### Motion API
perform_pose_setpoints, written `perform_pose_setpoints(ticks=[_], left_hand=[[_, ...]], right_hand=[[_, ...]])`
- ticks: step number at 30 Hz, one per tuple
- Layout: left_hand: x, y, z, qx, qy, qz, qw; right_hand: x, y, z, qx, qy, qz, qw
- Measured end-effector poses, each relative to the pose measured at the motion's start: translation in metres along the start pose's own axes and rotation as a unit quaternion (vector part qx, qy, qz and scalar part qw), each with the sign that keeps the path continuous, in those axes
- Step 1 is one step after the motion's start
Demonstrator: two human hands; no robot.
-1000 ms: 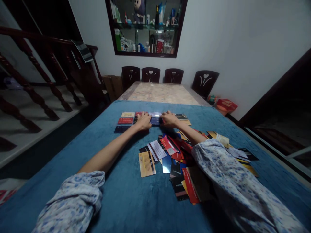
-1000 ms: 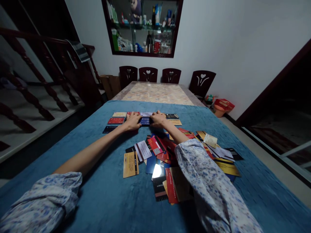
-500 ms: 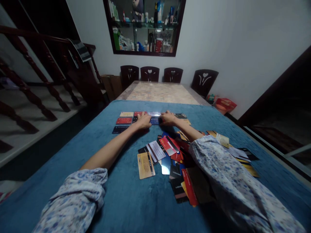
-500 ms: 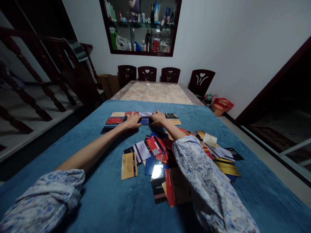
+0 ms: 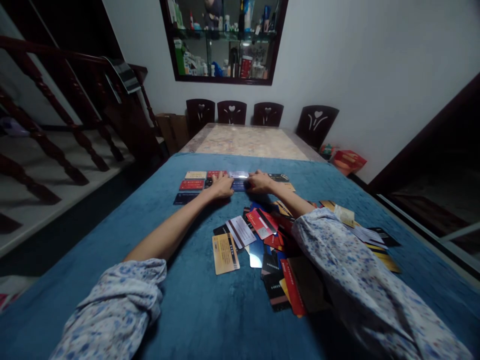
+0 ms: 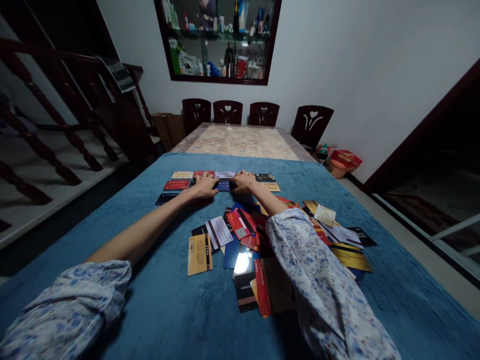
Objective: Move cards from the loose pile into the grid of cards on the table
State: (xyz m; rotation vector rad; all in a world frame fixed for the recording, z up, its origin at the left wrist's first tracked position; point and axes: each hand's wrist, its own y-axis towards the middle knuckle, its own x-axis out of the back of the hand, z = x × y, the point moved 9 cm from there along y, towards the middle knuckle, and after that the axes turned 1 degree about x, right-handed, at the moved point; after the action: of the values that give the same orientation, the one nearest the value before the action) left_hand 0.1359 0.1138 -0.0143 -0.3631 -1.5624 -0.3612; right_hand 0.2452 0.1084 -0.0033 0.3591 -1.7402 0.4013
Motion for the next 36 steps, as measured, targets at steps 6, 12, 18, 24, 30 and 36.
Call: perform_pose_setpoints(ticks=[6,12,18,24,30,36], left_hand=[[0.006,-0.009,-0.006,-0.02,0.024,-0.029,0.999],[0.013,-0.027,-0.008,-0.037,0.013,-0.058,0.998],[0.021,-0.056,-0.008,-0.047,-0.005,-0.083,0.995],[0.028,-0.089,-0.014,-0.072,-0.064,-0.118,0.988],[0.025,-0.12,-0.022,-0.087,-0.082,-0.135,0.984],[0.018,-0.141,-0.033,-0.123,-0.1,-0.111,0.981]], right_hand=[[0.001,-0.001,0.001,0.006,0.008,-0.001,1.0],[0.005,-0.007,0.003,0.006,0.009,-0.015,1.0],[0.016,-0.022,0.009,0.012,0.017,-0.041,0.999],[0.021,-0.04,0.023,0.04,0.024,-0.074,0.996],[0.024,-0.063,0.041,0.076,0.061,-0.101,0.99],[0.025,-0.091,0.058,0.1,0.081,-0.112,0.985]])
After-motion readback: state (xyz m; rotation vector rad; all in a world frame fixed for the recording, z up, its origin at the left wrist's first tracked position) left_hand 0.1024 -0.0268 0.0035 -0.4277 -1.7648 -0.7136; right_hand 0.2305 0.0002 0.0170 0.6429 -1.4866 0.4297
